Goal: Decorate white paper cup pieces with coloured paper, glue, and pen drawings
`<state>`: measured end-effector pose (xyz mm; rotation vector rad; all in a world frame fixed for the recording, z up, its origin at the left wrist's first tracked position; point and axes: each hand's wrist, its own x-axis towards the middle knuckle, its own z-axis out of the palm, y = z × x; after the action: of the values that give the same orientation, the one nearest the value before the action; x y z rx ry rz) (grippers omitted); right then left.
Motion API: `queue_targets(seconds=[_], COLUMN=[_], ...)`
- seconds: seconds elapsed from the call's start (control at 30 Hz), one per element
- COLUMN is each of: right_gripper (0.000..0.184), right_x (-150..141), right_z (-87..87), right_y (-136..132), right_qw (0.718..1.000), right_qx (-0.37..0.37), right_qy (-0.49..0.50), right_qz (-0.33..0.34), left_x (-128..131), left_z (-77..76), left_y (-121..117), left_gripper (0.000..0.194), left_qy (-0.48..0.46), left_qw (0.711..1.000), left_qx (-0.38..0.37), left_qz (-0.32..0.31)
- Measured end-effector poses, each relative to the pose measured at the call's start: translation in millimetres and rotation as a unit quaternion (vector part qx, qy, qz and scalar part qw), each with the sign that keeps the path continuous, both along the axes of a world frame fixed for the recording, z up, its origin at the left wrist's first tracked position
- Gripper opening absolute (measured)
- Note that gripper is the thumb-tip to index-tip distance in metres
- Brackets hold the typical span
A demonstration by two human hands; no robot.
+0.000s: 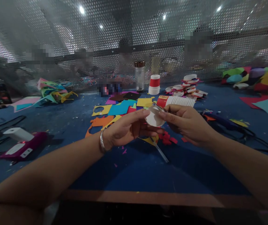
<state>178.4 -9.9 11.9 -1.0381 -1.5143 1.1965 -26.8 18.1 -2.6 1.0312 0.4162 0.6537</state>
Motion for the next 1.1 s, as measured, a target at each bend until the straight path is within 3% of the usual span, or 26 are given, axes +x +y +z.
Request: queue_targets(seconds=[0.17,0.27,0.43,0.57,0.7,0.87,1.1], right_gripper=[0.050,0.052,0.053,0.042,0.040,0.046,0.044], right_x=[0,5,18,24,30,43,35], right_z=[0.2,-0.7,-0.8,0.5,0.9,1.5,-0.5], right_y=[1,5,12,14,17,26,24], right_qw=[1.000,1.000,0.996,0.988,0.977,0.945,0.912], right_qx=[-0.006,-0.013,-0.043,-0.042,-0.031,0.000,0.006], right_qy=[0.001,-0.016,-0.081,-0.151,-0.205,-0.321,-0.399], right_qz=[-0.002,-0.022,-0.020,0.010,0.046,0.059,0.093], left_x=[1,0,-11,-22,-29,-38,-53], left_z=[0.2,0.5,-2.2,-4.4,-2.9,3.0,5.7], left_y=[-1,4,29,47,50,47,61], left_gripper=[0.028,0.028,0.016,0.011,0.007,0.003,0.011], left_qy=[0.036,0.082,0.163,0.208,0.279,0.355,0.447], left_qw=[0.999,0.990,0.911,0.856,0.825,0.755,0.711], left_qx=[0.009,0.072,0.192,0.225,0.297,0.455,0.455], left_qz=[0.014,0.094,0.327,0.417,0.391,0.311,0.295])
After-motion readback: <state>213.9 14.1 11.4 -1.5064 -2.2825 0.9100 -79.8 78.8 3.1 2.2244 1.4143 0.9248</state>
